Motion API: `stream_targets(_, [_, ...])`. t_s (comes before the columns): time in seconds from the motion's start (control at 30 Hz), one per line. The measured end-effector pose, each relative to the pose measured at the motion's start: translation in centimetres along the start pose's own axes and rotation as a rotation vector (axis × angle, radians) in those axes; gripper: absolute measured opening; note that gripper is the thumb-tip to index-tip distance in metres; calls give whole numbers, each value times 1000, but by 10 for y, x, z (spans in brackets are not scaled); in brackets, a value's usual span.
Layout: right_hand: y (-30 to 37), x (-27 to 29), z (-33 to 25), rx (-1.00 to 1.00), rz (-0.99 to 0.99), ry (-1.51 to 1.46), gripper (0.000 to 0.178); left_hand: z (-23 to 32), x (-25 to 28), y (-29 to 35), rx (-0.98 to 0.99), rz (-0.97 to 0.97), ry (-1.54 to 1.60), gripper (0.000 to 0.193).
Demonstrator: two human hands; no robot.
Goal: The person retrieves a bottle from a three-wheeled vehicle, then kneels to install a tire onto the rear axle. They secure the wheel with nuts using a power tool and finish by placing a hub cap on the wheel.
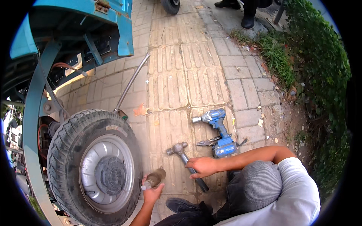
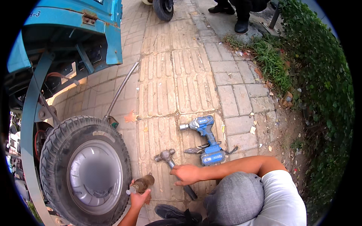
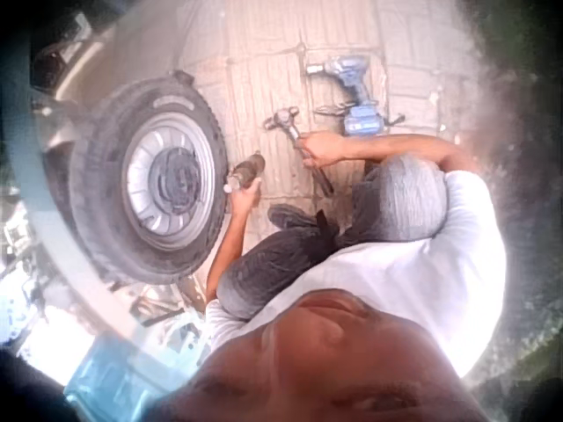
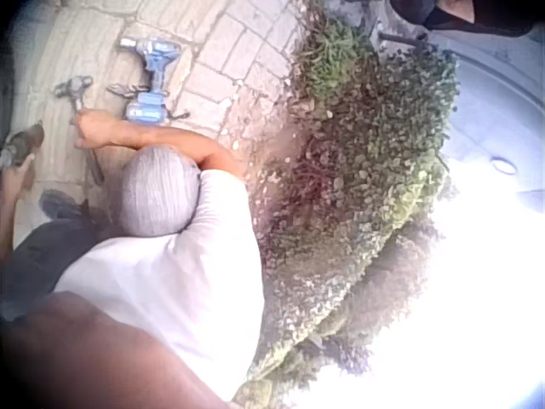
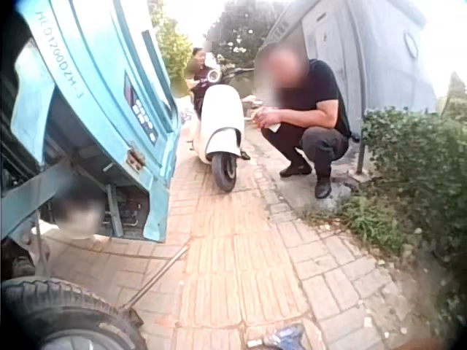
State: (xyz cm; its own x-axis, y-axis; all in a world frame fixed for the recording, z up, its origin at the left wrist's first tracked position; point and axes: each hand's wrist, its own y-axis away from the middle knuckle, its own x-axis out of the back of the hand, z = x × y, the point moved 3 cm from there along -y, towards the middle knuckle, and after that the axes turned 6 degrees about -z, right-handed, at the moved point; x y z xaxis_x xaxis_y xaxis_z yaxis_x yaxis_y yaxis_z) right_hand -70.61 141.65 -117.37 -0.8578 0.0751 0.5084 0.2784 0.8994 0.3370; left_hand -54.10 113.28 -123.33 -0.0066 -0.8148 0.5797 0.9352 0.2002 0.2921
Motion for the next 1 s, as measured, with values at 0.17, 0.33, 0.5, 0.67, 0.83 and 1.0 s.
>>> stream_targets(0.17, [12,29,12,41,80,7,51,-40,-13,23,444,-453,42,49])
stream_targets(0.33, [84,88,69,-474,712,270,36,38,10,85,584,-682,173,38])
stream_targets(0.5, [131,52,137,-920,417,-150,69,129,10,26,583,-656,288,38])
stream_targets(0.67, [93,45,162,-972,492,-376,80,202,-6,-30,441,-637,318,38])
stream_targets(0.83, [102,56,161,-902,616,-439,65,236,-24,-49,385,-649,319,38])
stream_targets(1.0, [170,72,175,-876,900,-455,68,239,-30,-53,413,-613,321,39])
